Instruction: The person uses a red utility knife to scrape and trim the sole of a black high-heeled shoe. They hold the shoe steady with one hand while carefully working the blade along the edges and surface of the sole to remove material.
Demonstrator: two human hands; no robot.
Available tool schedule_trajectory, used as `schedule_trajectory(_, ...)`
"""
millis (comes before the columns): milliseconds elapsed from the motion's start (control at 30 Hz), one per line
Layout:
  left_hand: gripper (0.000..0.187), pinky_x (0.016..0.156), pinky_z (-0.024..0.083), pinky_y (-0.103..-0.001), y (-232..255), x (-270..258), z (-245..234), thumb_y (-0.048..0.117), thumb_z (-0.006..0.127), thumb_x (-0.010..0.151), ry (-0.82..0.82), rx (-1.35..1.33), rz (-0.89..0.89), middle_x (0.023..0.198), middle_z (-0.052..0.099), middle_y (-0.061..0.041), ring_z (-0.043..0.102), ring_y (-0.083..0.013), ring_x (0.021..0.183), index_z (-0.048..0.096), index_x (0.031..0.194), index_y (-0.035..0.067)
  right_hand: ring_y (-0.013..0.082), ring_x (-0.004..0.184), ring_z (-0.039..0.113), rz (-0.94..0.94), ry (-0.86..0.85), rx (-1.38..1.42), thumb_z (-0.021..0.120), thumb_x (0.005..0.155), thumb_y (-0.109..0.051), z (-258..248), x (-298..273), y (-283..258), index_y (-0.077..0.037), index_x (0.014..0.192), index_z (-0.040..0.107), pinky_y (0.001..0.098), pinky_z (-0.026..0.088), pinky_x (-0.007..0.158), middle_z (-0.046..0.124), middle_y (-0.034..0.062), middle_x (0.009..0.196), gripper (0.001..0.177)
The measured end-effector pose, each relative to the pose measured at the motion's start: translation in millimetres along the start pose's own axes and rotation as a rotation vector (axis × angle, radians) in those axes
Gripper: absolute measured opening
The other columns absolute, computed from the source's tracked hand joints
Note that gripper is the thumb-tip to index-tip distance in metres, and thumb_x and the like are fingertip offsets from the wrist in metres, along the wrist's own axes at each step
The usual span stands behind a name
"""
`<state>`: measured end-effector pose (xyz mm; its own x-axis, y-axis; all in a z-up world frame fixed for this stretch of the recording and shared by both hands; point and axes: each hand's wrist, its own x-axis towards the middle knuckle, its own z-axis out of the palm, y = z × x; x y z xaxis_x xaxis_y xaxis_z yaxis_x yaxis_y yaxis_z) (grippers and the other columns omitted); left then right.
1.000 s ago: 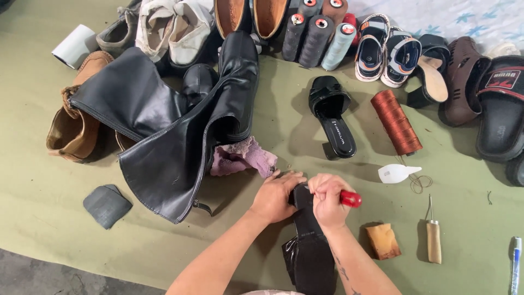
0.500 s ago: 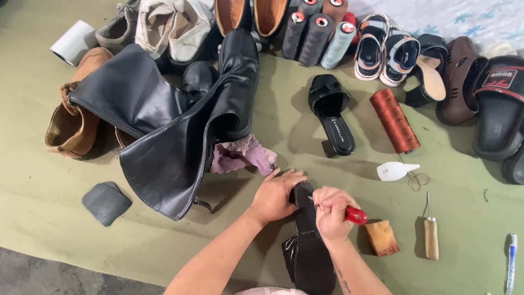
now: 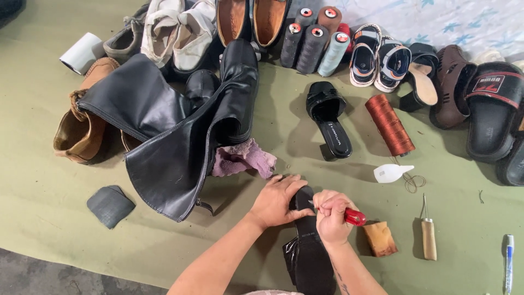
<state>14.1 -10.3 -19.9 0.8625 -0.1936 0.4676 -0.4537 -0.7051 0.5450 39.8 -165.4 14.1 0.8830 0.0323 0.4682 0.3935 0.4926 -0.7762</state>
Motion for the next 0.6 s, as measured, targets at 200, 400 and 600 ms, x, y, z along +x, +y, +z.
schedule_trajectory(200,0.072,0.100,0.046,-0.048,0.2,2.0,-1.3,0.071,0.057,0.088,-0.071,-0.052,-0.050,0.130,0.065,-0.020,0.062,-0.0365,0.125,0.052,0.125,0.009,0.0150,0.047,0.031,0.174,0.139,0.069,0.054,0.106,-0.041,-29.5,-19.6,12.1,-0.013,0.065,0.050,0.0330,0.027,0.050,0.034,-0.0020,0.053,0.050)
schedule_trajectory(400,0.078,0.104,0.051,-0.052,-3.9,0.5,11.9,0.069,0.076,0.078,0.032,0.000,-0.110,0.123,0.071,-0.021,0.070,-0.0373,0.117,0.058,0.131,0.014,0.0131,0.041,0.031,0.069,0.112,0.086,0.041,0.115,-0.042,-27.0,10.7,9.7,-0.012,0.068,0.047,0.0286,0.035,0.051,0.022,-0.0025,0.051,0.056)
schedule_trajectory(600,0.077,0.104,0.052,-0.048,-5.1,-3.5,19.0,0.068,0.076,0.076,0.062,0.030,-0.114,0.122,0.073,-0.017,0.071,-0.0326,0.116,0.062,0.129,0.015,0.0141,0.041,0.037,0.036,0.013,0.019,0.047,0.112,-0.041,-3.1,22.0,34.1,-0.010,0.065,0.048,0.0291,0.041,0.051,0.029,-0.0019,0.049,0.057)
